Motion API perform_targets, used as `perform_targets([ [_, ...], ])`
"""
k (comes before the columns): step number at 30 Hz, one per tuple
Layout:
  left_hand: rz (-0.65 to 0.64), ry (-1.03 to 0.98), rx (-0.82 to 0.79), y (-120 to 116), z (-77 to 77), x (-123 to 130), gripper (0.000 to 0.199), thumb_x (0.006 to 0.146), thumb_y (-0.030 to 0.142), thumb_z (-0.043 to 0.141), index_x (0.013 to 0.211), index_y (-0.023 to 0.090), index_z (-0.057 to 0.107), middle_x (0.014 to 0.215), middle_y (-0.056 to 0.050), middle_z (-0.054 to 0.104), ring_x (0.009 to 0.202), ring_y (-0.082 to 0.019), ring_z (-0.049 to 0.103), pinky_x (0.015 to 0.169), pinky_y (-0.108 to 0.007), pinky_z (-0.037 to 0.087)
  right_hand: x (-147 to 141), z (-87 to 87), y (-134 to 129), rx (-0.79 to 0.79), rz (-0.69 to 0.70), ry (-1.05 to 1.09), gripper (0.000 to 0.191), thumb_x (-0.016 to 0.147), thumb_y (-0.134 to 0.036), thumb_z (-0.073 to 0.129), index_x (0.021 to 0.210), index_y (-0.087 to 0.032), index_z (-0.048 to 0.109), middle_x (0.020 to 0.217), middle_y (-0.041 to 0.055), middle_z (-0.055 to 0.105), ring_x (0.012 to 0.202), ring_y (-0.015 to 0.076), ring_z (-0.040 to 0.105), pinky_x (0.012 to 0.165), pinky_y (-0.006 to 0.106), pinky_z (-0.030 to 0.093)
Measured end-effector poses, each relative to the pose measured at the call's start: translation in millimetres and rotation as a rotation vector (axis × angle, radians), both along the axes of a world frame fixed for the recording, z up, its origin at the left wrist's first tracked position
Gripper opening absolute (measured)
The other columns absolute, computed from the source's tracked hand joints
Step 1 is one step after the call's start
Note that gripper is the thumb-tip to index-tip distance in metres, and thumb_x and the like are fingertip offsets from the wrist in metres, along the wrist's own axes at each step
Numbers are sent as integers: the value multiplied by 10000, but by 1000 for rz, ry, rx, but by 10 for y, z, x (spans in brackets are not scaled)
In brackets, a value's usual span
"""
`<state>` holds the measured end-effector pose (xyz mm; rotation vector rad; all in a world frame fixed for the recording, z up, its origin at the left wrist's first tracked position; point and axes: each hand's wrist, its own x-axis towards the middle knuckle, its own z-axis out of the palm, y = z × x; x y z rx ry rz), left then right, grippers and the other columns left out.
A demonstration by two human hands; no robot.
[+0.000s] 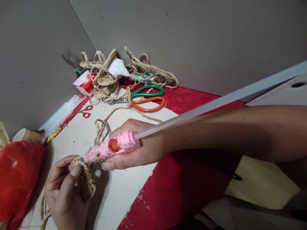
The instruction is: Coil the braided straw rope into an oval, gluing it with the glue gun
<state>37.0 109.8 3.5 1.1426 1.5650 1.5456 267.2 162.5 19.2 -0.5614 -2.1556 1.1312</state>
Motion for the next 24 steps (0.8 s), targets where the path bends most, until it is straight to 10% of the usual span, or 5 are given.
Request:
perform_targets([
  [24,-30,-104,-21,77,1,-10,228,610,315,739,801,192,719,631,36,685,479,-106,571,454,-192,445,-21,-66,39,26,70,-21,318,913,-416,533,722,-172,463,606,-68,456,547,47,428,575,168,355],
])
